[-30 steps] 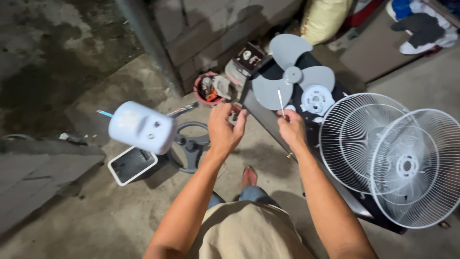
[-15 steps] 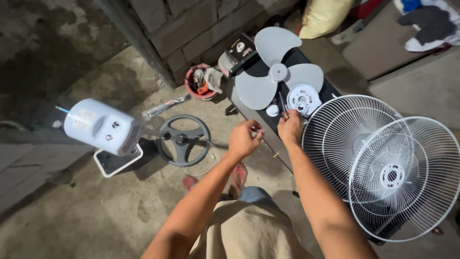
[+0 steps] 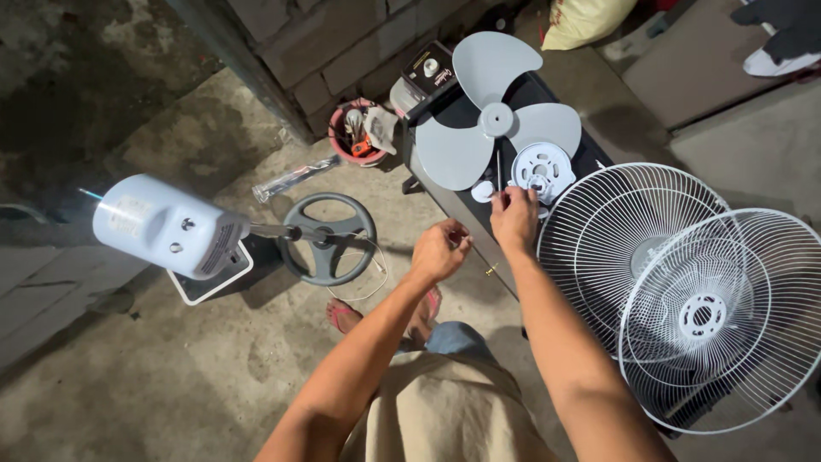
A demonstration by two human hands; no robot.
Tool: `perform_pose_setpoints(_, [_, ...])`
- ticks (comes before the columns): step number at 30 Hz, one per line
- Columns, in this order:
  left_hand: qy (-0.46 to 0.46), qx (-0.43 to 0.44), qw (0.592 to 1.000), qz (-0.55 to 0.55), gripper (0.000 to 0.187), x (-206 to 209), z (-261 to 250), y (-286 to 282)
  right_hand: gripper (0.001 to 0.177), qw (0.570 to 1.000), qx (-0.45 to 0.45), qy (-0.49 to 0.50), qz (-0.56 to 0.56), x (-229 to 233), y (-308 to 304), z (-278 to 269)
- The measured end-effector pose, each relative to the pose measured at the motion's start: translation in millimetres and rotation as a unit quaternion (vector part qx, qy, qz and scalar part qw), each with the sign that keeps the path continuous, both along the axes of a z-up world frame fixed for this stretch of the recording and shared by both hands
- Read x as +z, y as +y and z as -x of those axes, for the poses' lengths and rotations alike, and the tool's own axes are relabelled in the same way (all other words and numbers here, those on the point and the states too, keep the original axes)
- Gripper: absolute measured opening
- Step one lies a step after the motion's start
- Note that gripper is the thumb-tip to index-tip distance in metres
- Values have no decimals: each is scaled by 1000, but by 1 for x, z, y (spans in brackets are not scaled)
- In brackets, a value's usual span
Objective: The person uses a screwdriver to remove screws from the back of a standing fan's motor housing. They then attach a control knob and a circular plastic component to the motor housing.
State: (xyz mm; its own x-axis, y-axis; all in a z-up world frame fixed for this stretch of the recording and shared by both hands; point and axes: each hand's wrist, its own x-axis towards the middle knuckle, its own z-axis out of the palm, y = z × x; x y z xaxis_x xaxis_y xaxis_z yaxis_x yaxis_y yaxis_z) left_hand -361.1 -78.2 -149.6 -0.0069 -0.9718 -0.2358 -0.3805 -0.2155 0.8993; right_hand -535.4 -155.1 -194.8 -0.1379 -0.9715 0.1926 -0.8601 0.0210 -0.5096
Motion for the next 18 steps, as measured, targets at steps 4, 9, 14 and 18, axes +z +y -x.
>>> perform_pose_setpoints(4, [-6, 8, 999, -37, 23, -5, 2, -2, 37, 995, 93, 34, 5, 9, -11, 25])
perform_pose_setpoints(9, [25, 10, 999, -37, 24, -12, 6, -8, 55, 978, 157, 86, -107, 15, -29, 43])
perform_pose_setpoints(14, [7, 11, 1000, -27, 24, -10, 6, -12, 57, 967, 177, 114, -143, 20, -38, 45])
perform_pose_setpoints(18, [6, 14, 999, -34, 23, -9, 2, -15, 51, 955, 191, 148, -171, 25, -45, 43])
